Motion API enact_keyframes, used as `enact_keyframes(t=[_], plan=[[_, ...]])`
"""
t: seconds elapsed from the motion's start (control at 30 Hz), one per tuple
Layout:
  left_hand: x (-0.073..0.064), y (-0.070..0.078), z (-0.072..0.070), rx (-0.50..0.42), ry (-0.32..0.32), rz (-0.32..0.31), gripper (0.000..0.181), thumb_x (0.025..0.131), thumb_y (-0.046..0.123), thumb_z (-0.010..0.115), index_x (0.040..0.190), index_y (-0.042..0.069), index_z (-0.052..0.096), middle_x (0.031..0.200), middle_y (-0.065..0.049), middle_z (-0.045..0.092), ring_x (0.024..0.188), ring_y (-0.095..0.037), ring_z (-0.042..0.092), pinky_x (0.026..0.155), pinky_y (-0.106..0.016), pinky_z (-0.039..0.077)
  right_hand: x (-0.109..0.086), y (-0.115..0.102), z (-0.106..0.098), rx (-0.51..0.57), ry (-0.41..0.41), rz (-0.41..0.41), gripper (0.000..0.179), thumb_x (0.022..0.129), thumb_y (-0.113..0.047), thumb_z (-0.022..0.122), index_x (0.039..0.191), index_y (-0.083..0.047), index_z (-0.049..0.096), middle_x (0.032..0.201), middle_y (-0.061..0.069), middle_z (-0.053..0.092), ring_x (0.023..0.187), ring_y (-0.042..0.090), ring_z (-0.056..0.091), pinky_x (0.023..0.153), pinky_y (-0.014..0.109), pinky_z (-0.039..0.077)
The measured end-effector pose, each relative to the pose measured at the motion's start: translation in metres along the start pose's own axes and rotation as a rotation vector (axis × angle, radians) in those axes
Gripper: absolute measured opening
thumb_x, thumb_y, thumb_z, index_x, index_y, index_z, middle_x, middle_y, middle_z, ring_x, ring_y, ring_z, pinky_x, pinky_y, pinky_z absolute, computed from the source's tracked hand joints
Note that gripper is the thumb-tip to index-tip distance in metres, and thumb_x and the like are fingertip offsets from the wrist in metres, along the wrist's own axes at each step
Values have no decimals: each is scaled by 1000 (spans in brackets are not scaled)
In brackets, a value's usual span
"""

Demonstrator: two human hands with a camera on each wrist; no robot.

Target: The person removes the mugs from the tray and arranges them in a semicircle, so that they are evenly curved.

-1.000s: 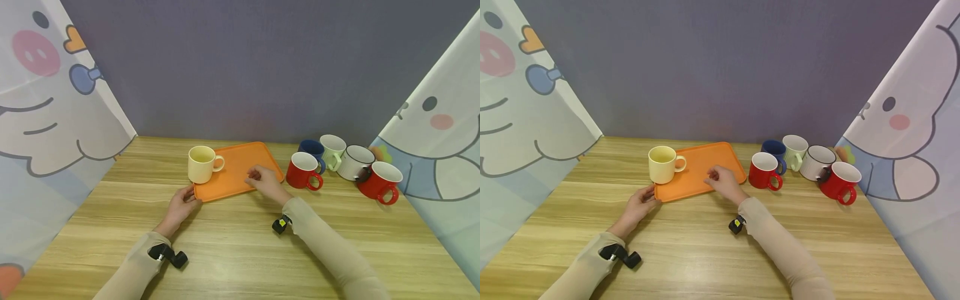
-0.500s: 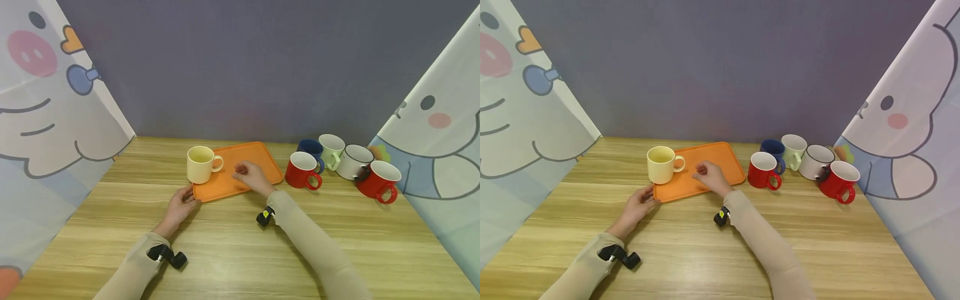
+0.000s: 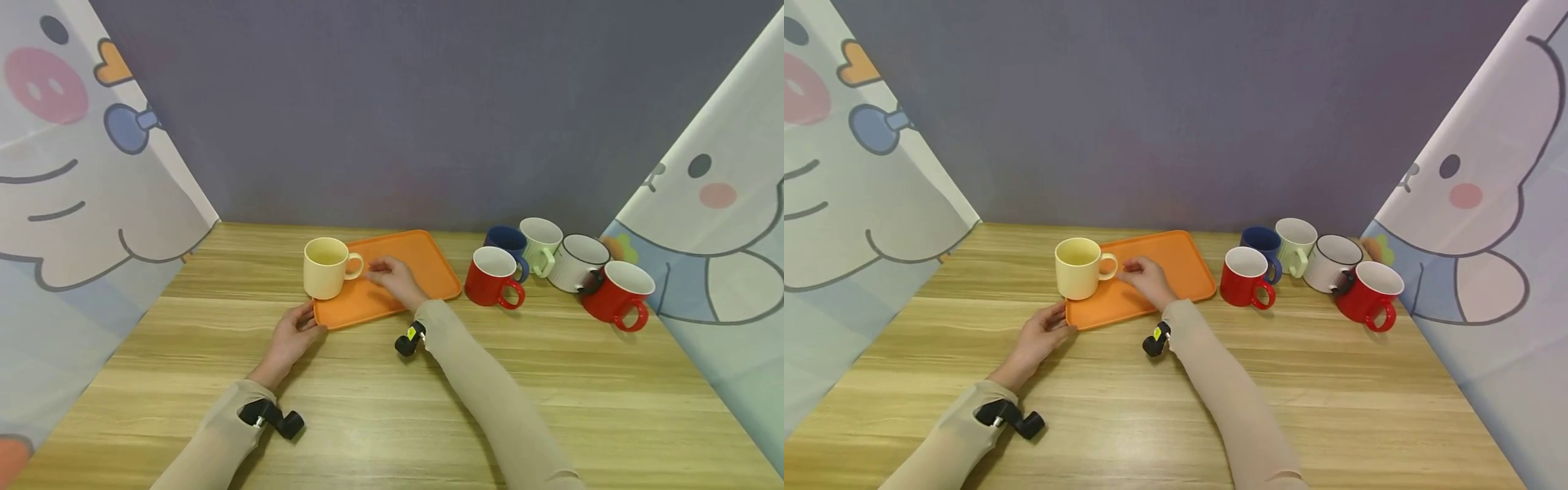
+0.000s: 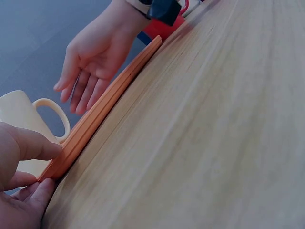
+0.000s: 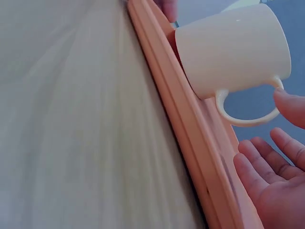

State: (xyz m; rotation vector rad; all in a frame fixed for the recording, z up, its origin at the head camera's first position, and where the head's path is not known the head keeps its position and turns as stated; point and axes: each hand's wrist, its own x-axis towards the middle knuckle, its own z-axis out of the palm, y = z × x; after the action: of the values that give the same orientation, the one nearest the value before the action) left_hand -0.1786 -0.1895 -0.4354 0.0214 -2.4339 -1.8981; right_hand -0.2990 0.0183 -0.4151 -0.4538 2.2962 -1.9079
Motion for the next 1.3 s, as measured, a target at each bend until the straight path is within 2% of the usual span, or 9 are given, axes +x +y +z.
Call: enact_keyframes(t=[0.23, 0.43, 0.6, 0.73, 0.87, 1.1, 1.3], plan=[[0, -1, 0, 0, 7, -9, 62, 80, -7, 62, 136, -9, 34, 126, -27, 41, 115, -37, 48, 86, -20, 48, 11, 1, 8, 173, 22, 86, 39, 84, -11, 65, 118, 5, 55, 108, 13, 60, 93, 21, 60, 84, 32, 51], [1, -1, 1, 6, 16, -21, 63, 80, -6, 63, 136, -8, 35, 126, -26, 41, 114, -36, 49, 85, -19, 48, 17, -2, 10, 313, 30, 134, 47, 86, -12, 63, 125, 8, 48, 115, 15, 57, 104, 26, 57, 90, 34, 48], [1, 0, 1, -4, 8, -13, 62, 80, -7, 63, 135, -9, 35, 126, -27, 42, 114, -37, 49, 85, -19, 48, 18, -7, 11, 357, 32, 169, 47, 89, -15, 61, 128, 6, 47, 124, 15, 53, 111, 27, 53, 94, 34, 46], [1, 1, 1, -3, 16, -9, 62, 79, -8, 62, 135, -10, 35, 125, -28, 42, 114, -38, 49, 84, -18, 48, 20, -9, 14, 377, 9, 150, 47, 91, -16, 58, 129, 7, 46, 126, 17, 51, 114, 30, 51, 96, 37, 44], [0, 1, 1, 12, 23, -7, 62, 79, -7, 62, 135, -10, 35, 125, -28, 41, 113, -39, 48, 84, -17, 48, 23, -10, 19, 378, -3, 119, 43, 92, -16, 56, 127, 8, 48, 122, 18, 53, 113, 32, 50, 96, 38, 44], [0, 1, 1, 1, 15, -22, 62, 79, -7, 62, 135, -9, 35, 126, -26, 41, 114, -37, 49, 85, -17, 48, 23, -11, 26, 293, 25, 129, 38, 90, -20, 60, 120, 2, 58, 110, 10, 61, 104, 22, 55, 93, 36, 46], [1, 1, 1, 22, 22, -17, 62, 80, -6, 63, 135, -11, 34, 125, -28, 41, 113, -39, 49, 84, -18, 48, 21, -9, 29, 213, 35, 76, 24, 89, -20, 60, 103, 0, 63, 101, 12, 62, 96, 20, 56, 86, 34, 47]])
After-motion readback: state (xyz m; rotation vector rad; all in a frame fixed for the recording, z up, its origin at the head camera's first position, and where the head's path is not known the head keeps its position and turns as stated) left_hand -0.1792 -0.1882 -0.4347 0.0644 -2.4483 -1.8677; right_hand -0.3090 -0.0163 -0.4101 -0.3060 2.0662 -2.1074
